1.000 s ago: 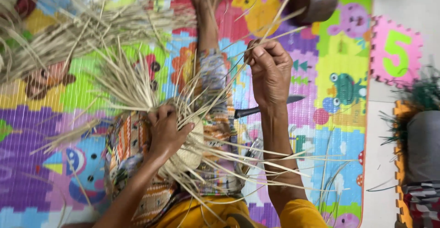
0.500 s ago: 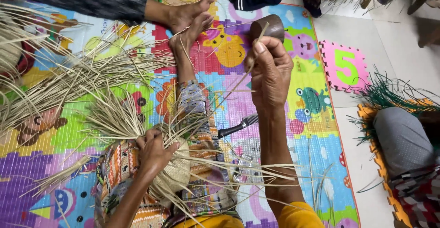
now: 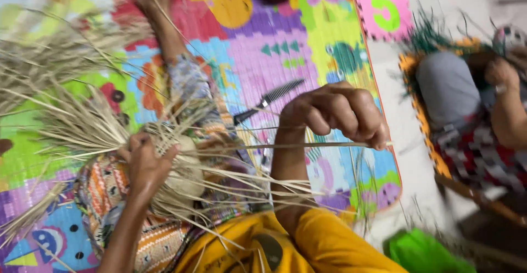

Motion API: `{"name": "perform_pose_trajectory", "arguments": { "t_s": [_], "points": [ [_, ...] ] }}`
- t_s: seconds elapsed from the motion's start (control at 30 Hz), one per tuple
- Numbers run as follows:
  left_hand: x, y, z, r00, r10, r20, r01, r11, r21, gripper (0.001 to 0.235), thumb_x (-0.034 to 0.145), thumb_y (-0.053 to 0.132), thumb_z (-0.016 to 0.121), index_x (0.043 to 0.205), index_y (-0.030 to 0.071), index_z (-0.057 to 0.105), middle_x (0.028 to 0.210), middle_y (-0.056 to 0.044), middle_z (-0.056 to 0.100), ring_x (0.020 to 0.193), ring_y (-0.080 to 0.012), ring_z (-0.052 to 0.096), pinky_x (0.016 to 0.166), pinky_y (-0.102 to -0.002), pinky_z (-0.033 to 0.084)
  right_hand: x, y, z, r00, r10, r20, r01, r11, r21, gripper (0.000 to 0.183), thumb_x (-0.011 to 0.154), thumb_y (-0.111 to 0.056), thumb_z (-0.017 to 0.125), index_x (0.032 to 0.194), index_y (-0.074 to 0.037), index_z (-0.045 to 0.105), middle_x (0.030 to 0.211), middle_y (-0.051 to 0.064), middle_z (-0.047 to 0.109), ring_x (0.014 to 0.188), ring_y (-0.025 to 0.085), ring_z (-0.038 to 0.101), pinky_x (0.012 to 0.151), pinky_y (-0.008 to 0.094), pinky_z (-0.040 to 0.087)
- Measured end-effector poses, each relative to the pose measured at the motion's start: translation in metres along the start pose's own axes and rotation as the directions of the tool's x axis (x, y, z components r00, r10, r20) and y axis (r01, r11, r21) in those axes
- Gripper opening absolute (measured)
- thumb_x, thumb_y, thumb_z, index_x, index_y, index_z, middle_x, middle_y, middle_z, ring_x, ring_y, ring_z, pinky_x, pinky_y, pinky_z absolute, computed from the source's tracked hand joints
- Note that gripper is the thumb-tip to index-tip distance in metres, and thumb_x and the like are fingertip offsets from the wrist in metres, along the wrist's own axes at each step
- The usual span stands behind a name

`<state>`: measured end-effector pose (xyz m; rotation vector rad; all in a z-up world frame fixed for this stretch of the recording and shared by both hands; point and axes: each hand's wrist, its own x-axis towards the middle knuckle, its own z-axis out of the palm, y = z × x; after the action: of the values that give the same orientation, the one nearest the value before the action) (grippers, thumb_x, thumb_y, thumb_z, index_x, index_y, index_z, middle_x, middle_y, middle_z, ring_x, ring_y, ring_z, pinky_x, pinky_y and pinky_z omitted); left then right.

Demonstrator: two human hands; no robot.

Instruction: Weaving dried straw fibers together to create a circular brim pattern for a hat.

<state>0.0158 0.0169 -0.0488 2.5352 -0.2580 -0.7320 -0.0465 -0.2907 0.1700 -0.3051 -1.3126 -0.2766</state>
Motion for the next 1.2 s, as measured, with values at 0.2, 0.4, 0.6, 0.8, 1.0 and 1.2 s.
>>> {"name": "perform_pose_trajectory", "arguments": {
  "t_s": [0.2,0.4,0.6,0.8,1.0,1.2],
  "points": [
    [-0.032,0.055,-0.047,0.992,-0.122,0.034,0.127,0.963,-0.236,0.070,0.093,0.032,0.073,0.132,-0.015,0.040,0.136,-0.025,0.023,0.129,-0.0495,0.032,0.104,-0.073,0.037,0.020,0.028,0.005,0.969,-0.167,0.182,0.137,0.976,0.168,0.008,0.088,-0.028,0.074,0.080,-0.029,0.073,0.085,-0.010,0.061,0.077,0.002,0.055,0.070,0.020,0.043],
    [-0.039,0.069,-0.055,0.987,-0.152,0.057,0.161,0.962,-0.221,0.067,0.093,0.030,0.074,0.123,-0.020,0.041,0.143,-0.028,0.020,0.135,-0.0532,0.025,0.107,-0.077,0.030,-0.005,0.021,0.006,0.913,-0.371,0.168,0.318,0.907,0.277,0.007,0.094,-0.021,0.072,0.091,-0.019,0.078,0.082,-0.002,0.064,0.066,0.005,0.060,0.065,0.019,0.048],
    [-0.037,0.059,-0.050,0.999,-0.050,0.016,0.052,0.989,-0.136,0.066,0.097,0.032,0.074,0.107,-0.030,0.054,0.146,-0.033,0.025,0.139,-0.0551,0.018,0.104,-0.080,0.030,-0.043,0.011,0.019,0.932,-0.339,-0.126,0.359,0.909,0.211,0.007,0.091,-0.027,0.076,0.094,-0.020,0.077,0.082,0.004,0.071,0.054,0.004,0.064,0.048,0.016,0.052],
    [-0.029,0.042,-0.039,1.000,-0.022,0.011,0.024,0.988,-0.155,0.052,0.093,0.038,0.072,0.096,-0.012,0.057,0.147,-0.024,0.029,0.141,-0.0463,0.018,0.104,-0.080,0.031,-0.098,-0.051,0.027,0.881,-0.032,-0.472,-0.011,0.996,-0.087,0.010,0.105,-0.021,0.059,0.106,-0.016,0.067,0.069,-0.005,0.062,0.048,0.000,0.046,0.045,0.018,0.036],
    [-0.034,0.050,-0.046,0.998,-0.059,0.032,0.063,0.989,-0.135,0.072,0.093,0.040,0.067,0.125,-0.023,0.053,0.146,-0.028,0.026,0.141,-0.0493,0.016,0.104,-0.081,0.027,-0.102,-0.070,0.046,0.892,-0.153,-0.425,0.017,0.951,-0.307,0.007,0.099,-0.024,0.059,0.097,-0.020,0.064,0.090,-0.003,0.073,0.094,0.015,0.065,0.084,0.039,0.038],
    [-0.035,0.055,-0.046,0.999,-0.042,0.022,0.044,0.994,-0.105,0.060,0.098,0.033,0.072,0.095,-0.025,0.057,0.144,-0.031,0.026,0.140,-0.0502,0.018,0.106,-0.078,0.030,-0.088,-0.056,0.074,0.607,-0.331,-0.722,0.332,0.932,-0.149,0.031,0.099,-0.011,0.042,0.070,-0.022,0.045,0.062,-0.008,0.043,0.064,0.009,0.035,0.065,0.028,0.031]
  ]
}}
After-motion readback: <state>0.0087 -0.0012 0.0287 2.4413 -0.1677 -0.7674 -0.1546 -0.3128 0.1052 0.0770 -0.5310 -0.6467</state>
